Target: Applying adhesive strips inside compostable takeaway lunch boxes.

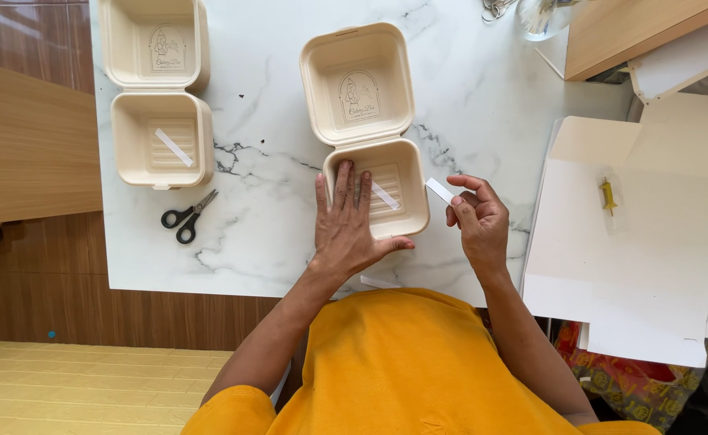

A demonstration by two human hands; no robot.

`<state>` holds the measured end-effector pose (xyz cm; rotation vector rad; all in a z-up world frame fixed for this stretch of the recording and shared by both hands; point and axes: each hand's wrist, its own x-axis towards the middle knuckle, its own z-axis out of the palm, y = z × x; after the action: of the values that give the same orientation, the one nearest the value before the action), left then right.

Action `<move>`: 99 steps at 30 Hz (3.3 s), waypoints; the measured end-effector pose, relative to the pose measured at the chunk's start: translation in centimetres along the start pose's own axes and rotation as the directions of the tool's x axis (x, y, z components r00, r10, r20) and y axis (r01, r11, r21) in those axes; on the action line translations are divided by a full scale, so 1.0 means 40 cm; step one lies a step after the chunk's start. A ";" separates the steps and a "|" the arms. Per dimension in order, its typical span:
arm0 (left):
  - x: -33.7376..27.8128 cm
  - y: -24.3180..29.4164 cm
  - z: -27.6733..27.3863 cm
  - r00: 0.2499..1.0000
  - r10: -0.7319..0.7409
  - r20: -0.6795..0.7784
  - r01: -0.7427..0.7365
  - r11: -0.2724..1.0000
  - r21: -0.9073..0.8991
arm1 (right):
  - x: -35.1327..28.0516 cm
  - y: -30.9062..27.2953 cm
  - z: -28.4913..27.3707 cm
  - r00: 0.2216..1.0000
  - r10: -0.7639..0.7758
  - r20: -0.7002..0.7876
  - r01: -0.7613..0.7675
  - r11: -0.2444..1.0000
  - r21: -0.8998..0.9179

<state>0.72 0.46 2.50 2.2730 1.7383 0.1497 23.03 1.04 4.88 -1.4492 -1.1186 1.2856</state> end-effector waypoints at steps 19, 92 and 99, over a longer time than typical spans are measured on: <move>-0.043 0.009 -0.074 0.936 0.353 0.001 -0.352 0.932 -0.090 | 0.000 0.006 -0.009 0.999 -0.011 -0.030 0.012 1.000 0.029; -0.005 -0.165 -0.136 0.810 -0.312 -0.498 0.095 0.906 -0.413 | -0.037 0.004 0.003 0.977 0.020 0.212 -0.016 1.000 -0.021; 0.050 0.087 -0.181 0.948 0.119 -0.296 -0.278 0.764 -0.583 | -0.057 -0.026 0.025 0.975 -0.130 0.180 0.169 0.961 -0.221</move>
<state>2.71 2.66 10.21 1.9694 1.2584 0.9382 21.84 -0.92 6.28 -1.4149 -1.5051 1.2134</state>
